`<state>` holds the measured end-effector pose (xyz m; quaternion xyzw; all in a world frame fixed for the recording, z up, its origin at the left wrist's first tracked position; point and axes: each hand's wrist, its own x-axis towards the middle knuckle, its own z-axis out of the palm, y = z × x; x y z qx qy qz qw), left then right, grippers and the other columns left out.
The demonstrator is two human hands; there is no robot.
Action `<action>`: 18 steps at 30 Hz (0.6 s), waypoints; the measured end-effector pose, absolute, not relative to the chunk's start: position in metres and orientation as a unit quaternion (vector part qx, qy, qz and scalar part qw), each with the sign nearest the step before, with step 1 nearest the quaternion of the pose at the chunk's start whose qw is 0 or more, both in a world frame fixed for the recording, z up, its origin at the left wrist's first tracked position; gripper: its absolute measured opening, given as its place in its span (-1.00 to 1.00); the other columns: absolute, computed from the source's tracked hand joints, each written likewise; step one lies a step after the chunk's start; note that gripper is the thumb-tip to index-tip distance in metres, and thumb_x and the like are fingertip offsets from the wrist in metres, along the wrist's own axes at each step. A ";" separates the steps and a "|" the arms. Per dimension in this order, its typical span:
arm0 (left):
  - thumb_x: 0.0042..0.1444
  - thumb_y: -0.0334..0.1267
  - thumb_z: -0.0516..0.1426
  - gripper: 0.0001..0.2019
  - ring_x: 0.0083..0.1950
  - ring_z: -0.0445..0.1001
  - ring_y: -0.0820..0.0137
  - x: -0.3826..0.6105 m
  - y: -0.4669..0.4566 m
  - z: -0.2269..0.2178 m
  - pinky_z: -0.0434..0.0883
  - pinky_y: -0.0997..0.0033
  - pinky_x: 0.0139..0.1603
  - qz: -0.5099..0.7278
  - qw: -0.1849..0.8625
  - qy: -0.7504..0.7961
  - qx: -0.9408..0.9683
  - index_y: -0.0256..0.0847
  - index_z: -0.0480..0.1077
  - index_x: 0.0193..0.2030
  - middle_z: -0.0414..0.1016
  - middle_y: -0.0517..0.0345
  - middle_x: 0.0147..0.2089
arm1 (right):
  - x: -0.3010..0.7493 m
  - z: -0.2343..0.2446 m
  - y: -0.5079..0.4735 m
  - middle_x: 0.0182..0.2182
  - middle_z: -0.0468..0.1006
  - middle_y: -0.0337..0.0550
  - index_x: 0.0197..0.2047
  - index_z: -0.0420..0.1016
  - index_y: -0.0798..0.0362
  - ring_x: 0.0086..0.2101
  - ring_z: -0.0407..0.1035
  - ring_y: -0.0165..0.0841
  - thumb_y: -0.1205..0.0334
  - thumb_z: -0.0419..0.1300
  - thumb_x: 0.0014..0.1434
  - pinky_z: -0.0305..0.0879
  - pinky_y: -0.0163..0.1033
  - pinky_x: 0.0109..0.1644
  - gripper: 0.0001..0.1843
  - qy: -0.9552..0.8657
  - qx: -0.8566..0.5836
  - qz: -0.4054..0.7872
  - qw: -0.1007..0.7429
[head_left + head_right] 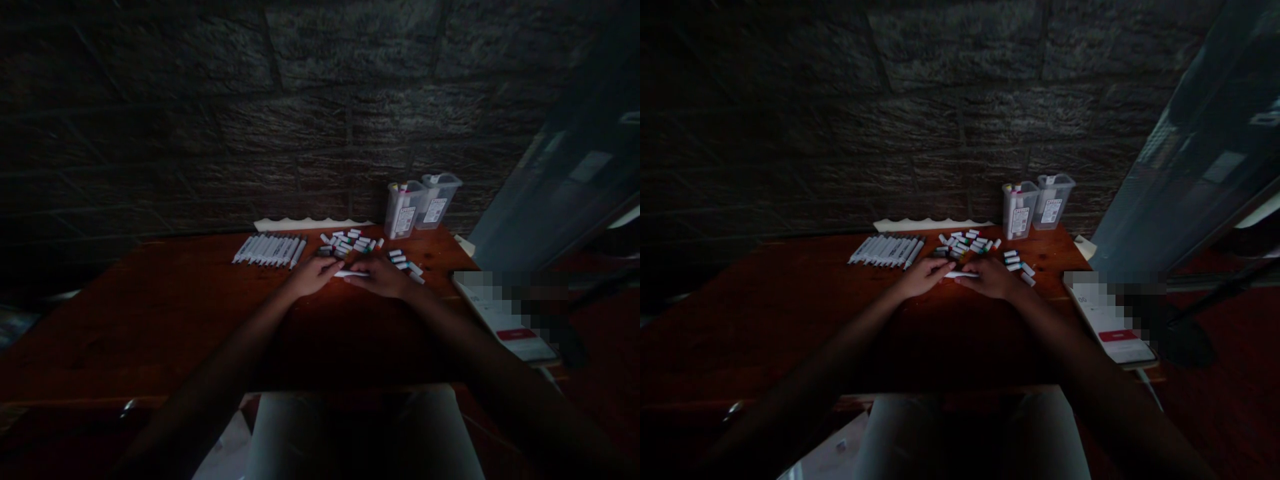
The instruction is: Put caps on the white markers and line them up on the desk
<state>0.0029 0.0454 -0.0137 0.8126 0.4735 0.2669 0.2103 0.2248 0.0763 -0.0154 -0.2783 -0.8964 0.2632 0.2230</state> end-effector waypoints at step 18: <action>0.33 -0.06 -0.03 -0.60 -0.41 0.32 0.47 0.003 0.047 -0.013 0.22 0.45 -0.34 0.265 0.212 0.470 0.815 -0.25 0.39 -0.43 0.34 0.22 -0.51 | 0.226 -0.014 0.075 -0.30 0.61 -0.17 -0.15 0.58 0.05 -0.31 0.44 -0.38 0.02 0.13 0.28 0.27 -0.25 -0.20 -0.69 -0.889 -0.282 0.293 0.209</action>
